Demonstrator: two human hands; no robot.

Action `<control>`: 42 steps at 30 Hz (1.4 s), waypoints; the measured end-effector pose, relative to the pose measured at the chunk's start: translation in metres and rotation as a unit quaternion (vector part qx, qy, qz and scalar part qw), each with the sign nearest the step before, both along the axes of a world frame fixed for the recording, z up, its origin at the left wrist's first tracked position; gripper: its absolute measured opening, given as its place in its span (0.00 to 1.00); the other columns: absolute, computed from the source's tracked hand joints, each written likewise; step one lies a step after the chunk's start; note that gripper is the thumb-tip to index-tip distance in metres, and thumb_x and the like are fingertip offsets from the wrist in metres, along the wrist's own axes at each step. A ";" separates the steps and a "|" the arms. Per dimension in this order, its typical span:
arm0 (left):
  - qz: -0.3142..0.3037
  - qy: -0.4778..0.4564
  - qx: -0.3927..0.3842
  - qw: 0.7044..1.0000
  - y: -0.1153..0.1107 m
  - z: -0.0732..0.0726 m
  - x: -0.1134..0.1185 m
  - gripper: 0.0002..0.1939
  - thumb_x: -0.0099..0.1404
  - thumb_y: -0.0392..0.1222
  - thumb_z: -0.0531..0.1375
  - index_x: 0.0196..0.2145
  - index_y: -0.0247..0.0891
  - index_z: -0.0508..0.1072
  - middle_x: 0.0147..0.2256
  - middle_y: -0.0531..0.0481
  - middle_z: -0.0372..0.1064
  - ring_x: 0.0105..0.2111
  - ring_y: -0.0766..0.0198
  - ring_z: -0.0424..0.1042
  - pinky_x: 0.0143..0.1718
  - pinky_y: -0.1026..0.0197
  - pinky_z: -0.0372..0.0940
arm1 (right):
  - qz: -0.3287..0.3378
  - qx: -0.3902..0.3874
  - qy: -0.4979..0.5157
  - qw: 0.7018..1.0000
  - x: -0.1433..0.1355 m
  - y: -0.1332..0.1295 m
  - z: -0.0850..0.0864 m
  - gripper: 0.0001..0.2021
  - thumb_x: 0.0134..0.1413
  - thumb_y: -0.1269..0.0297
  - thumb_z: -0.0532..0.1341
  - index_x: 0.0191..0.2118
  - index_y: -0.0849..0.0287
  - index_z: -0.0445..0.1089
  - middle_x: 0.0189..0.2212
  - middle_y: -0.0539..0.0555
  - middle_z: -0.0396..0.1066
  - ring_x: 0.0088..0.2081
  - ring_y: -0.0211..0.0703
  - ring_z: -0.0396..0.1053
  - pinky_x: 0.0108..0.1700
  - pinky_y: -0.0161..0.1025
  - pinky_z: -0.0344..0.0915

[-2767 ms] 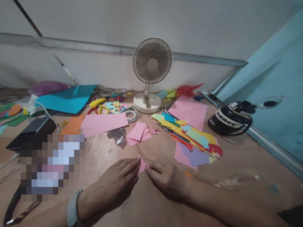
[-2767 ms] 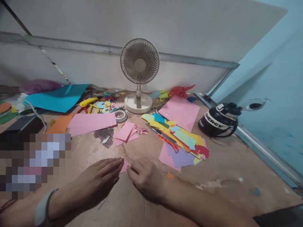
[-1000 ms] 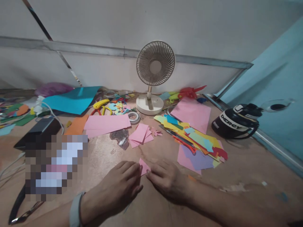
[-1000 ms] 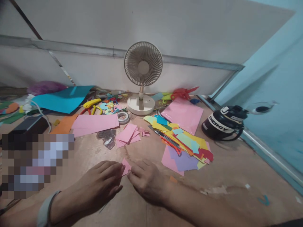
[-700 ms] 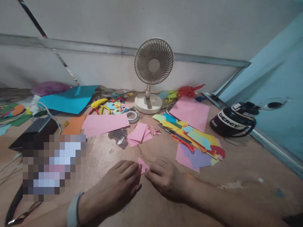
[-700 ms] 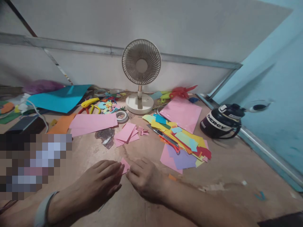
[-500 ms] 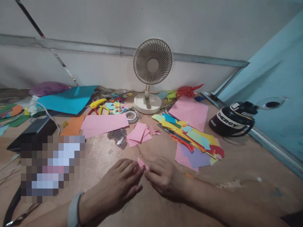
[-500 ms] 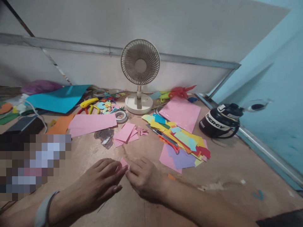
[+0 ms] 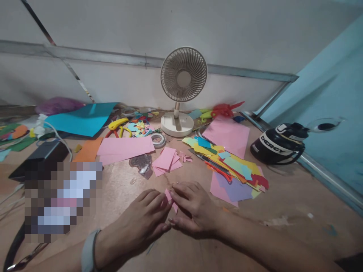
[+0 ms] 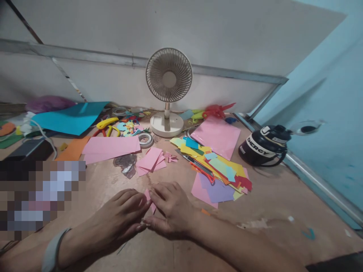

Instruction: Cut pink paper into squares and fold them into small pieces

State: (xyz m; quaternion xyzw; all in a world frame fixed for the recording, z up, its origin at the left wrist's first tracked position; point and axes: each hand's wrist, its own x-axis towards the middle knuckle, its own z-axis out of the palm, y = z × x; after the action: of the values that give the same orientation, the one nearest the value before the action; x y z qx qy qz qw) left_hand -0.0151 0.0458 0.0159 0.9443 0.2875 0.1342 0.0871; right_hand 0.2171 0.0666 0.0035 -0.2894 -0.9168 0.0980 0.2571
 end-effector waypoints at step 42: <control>0.020 0.062 0.004 0.998 -0.005 0.003 0.002 0.13 0.71 0.44 0.58 0.50 0.36 0.68 0.45 0.42 0.69 0.45 0.49 0.68 0.46 0.47 0.64 | 0.024 -0.004 -0.213 0.977 0.023 -0.007 0.014 0.42 0.62 0.33 0.47 0.65 0.66 0.61 0.64 0.68 0.60 0.64 0.67 0.58 0.64 0.69 0.49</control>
State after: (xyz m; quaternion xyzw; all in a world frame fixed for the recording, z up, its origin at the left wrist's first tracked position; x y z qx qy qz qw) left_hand -0.0128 0.0409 0.0186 0.9453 0.3103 0.0786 0.0629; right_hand 0.2404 0.0599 0.0178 -0.2830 -0.9567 0.0436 0.0521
